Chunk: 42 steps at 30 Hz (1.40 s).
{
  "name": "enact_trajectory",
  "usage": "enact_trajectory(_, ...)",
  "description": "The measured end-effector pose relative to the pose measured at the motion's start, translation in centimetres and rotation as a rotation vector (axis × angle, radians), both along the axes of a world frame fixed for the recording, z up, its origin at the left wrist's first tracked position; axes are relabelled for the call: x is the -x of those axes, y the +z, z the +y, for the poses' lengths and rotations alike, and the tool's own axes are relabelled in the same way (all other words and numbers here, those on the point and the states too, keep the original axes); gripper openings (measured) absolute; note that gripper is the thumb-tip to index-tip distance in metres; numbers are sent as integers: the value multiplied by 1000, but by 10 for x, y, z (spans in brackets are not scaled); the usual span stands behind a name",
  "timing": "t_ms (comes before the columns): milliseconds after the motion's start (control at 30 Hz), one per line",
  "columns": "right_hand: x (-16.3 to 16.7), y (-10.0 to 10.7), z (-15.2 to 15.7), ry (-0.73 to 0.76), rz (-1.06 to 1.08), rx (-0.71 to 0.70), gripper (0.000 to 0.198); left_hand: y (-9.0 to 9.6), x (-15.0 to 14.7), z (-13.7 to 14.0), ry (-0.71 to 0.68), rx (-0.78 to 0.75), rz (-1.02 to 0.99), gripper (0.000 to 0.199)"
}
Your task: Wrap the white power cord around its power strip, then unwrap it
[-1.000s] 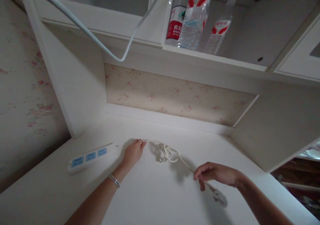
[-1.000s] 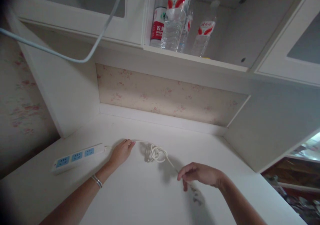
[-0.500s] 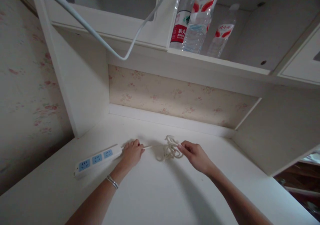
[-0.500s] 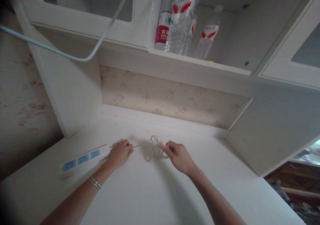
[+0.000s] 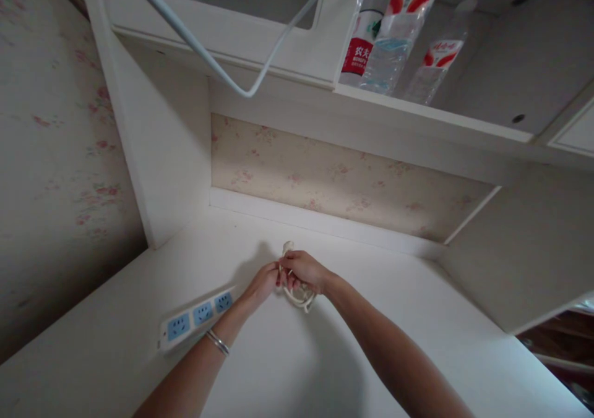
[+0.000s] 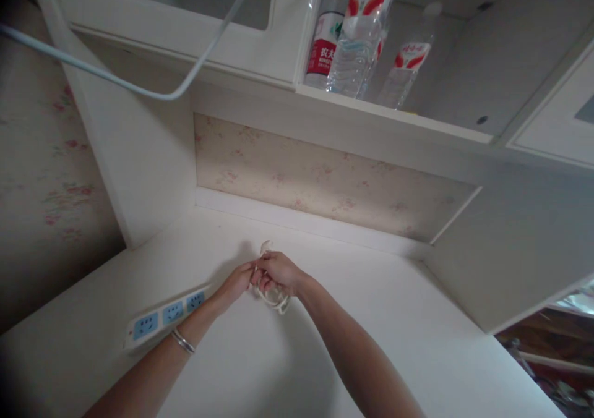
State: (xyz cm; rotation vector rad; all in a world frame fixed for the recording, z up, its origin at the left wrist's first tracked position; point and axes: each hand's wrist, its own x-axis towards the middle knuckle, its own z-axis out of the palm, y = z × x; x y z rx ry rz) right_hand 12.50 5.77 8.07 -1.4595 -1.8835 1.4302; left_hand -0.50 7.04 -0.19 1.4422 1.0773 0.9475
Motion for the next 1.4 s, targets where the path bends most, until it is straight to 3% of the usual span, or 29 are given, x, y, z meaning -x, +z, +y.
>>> enact_trajectory(167,14,-12,21,-84,-229,-191,31,-2,6,-6,89,-30,-24,37)
enact_trajectory(333,8,-10,20,-94,-413,-322,38,-1,7,-12,142,-115,27,48)
enact_trajectory(500,7,-12,5,-87,-524,-441,27,-2,2,-14,179,-227,102,46)
enact_trajectory(667,13,-21,-16,-149,-637,-617,28,-5,2,-9,218,-260,206,42)
enact_trajectory(967,13,-57,-55,-109,-802,-950,28,-8,1,-10,340,-329,496,50)
enact_trajectory(1233,7,-85,-33,-199,-993,-1058,40,-2,0,-14,374,-306,662,42)
enact_trajectory(1400,7,-100,-20,-214,-902,-1091,47,-1,0,-13,421,-220,662,46)
